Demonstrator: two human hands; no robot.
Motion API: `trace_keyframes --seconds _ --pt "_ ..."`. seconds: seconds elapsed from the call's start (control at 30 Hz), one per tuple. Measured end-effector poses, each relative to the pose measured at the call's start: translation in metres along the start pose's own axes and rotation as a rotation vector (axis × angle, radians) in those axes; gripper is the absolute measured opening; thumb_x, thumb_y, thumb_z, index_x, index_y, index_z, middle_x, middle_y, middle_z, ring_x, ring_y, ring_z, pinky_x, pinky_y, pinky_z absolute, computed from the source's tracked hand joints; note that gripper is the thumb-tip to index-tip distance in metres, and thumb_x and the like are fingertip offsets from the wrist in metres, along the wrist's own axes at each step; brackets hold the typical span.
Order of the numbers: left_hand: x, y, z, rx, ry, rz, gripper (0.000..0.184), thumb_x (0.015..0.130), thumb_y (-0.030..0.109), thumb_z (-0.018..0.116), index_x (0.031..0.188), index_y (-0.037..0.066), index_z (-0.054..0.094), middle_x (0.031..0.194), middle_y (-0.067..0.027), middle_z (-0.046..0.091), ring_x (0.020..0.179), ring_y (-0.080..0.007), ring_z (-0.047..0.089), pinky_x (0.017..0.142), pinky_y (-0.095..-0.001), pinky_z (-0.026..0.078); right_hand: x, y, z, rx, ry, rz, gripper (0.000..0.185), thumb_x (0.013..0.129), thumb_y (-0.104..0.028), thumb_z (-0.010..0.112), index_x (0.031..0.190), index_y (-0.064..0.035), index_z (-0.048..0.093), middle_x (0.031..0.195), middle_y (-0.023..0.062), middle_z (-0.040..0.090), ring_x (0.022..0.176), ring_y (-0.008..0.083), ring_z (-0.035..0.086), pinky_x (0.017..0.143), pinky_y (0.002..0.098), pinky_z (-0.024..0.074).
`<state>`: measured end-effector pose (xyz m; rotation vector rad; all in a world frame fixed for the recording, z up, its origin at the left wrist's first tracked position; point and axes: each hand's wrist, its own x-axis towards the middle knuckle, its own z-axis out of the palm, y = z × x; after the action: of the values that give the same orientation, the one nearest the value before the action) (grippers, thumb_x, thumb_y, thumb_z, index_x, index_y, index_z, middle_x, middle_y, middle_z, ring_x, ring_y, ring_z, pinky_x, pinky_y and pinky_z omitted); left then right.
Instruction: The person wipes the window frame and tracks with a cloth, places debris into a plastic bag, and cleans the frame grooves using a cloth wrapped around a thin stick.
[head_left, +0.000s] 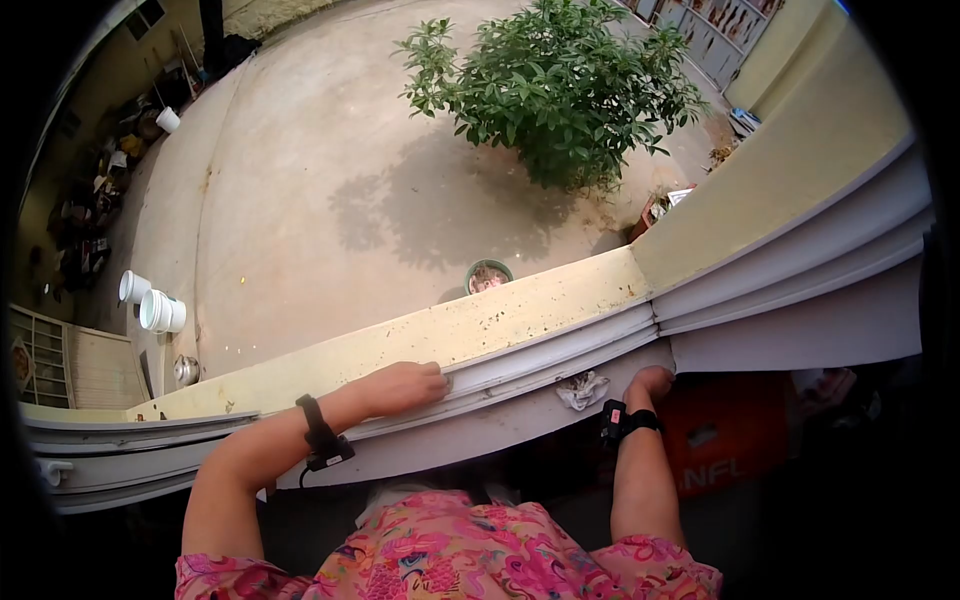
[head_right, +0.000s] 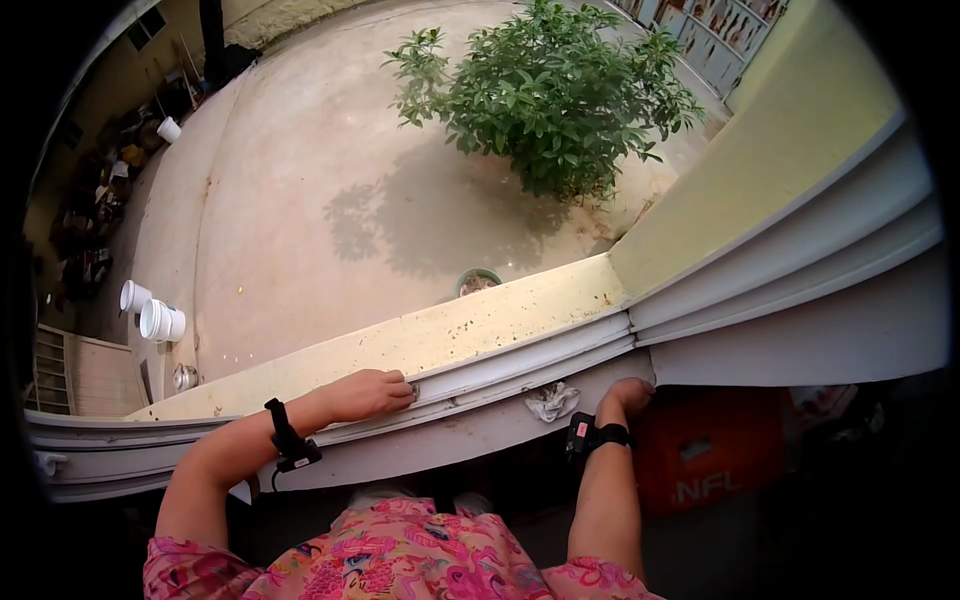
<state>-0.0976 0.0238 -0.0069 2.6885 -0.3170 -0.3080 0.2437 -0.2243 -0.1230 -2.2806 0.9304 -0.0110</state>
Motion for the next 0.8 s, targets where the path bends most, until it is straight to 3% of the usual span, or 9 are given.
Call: trace_keyframes --seconds 0.03,0.17,0.27,0.37,0.5,0.57,0.6,0.73,0.8 --pt "-0.004 0.002 -0.002 0.036 -0.093 -0.029 0.022 0.078 0.014 0.047 0.094 0.002 0.057 0.098 -0.0053 0.055 0.086 -0.0215 0.051 0.072 -0.0289 0.047 0.002 0.001 0.002 0.013 0.008 0.019 0.057 0.092 -0.031 0.018 0.096 0.0097 0.057 0.101 0.0297 0.057 0.096 0.0443 0.054 0.085 0.0478 0.0441" --pt "-0.019 0.005 -0.01 0.057 -0.004 -0.052 0.016 0.076 0.01 0.051 0.09 0.004 0.055 0.096 -0.0048 0.056 0.085 -0.0217 0.051 0.07 -0.0286 0.047 0.007 0.003 0.006 0.04 -0.014 0.031 0.057 0.092 -0.03 0.017 0.096 0.011 0.056 0.101 0.0303 0.056 0.096 0.0443 0.054 0.086 0.0481 0.0435" --pt "-0.026 -0.002 -0.025 -0.015 0.475 -0.229 0.02 0.068 0.002 0.062 0.087 0.008 0.057 0.086 -0.0037 0.056 0.083 -0.0208 0.051 0.064 -0.0292 0.048 0.009 0.007 0.009 0.052 -0.018 0.013 0.056 0.092 -0.028 0.017 0.094 0.0109 0.057 0.098 0.0299 0.058 0.094 0.0448 0.055 0.084 0.0482 0.045" --pt "-0.04 -0.014 -0.045 -0.253 0.673 -0.519 0.022 0.07 -0.001 0.063 0.091 0.007 0.063 0.086 -0.0049 0.059 0.08 -0.0215 0.054 0.067 -0.03 0.048 0.016 0.01 0.014 0.017 -0.017 0.0 0.055 0.092 -0.027 0.017 0.092 0.0109 0.057 0.096 0.0295 0.058 0.092 0.0447 0.056 0.081 0.0486 0.0464" --pt "-0.089 -0.046 -0.038 -0.334 0.557 -0.719 0.018 0.073 0.001 0.062 0.091 0.004 0.063 0.087 -0.0082 0.058 0.079 -0.024 0.056 0.067 -0.0313 0.048 0.033 0.022 0.031 -0.056 -0.02 -0.002 0.053 0.091 -0.026 0.018 0.09 0.0103 0.057 0.096 0.0294 0.058 0.092 0.0441 0.056 0.081 0.0489 0.0467" --pt "-0.116 -0.05 -0.034 -0.639 0.626 -0.943 0.02 0.073 0.003 0.062 0.093 0.004 0.062 0.085 -0.0107 0.058 0.077 -0.0251 0.057 0.068 -0.0332 0.047 0.018 0.01 0.012 -0.062 -0.055 -0.013 0.052 0.091 -0.025 0.018 0.091 0.0094 0.057 0.097 0.0292 0.058 0.091 0.0443 0.056 0.078 0.0492 0.0479" --pt "-0.137 -0.055 -0.024 -0.488 0.396 -1.024 0.018 0.074 0.007 0.061 0.092 0.004 0.062 0.084 -0.0135 0.059 0.075 -0.0283 0.057 0.069 -0.0346 0.048 0.026 0.016 0.018 -0.09 -0.048 -0.058 0.05 0.091 -0.024 0.019 0.093 0.0086 0.056 0.097 0.0293 0.058 0.091 0.0449 0.056 0.078 0.0488 0.0484" --pt "-0.193 -0.049 0.004 -0.063 0.236 -1.167 0.016 0.075 0.011 0.06 0.086 0.0 0.061 0.083 -0.0167 0.059 0.074 -0.0325 0.058 0.069 -0.0374 0.049 0.018 0.009 0.012 -0.082 -0.034 -0.056 0.05 0.091 -0.024 0.018 0.094 0.0091 0.055 0.098 0.0292 0.058 0.092 0.0442 0.056 0.081 0.0479 0.0477" --pt "-0.214 -0.043 0.026 0.014 -0.001 -1.473 0.015 0.073 0.011 0.058 0.079 -0.002 0.062 0.084 -0.019 0.061 0.079 -0.0349 0.059 0.07 -0.0391 0.049 0.023 0.011 0.015 -0.055 -0.047 -0.026 0.052 0.091 -0.025 0.017 0.093 0.0097 0.056 0.098 0.0295 0.058 0.093 0.0439 0.056 0.081 0.0477 0.0477"
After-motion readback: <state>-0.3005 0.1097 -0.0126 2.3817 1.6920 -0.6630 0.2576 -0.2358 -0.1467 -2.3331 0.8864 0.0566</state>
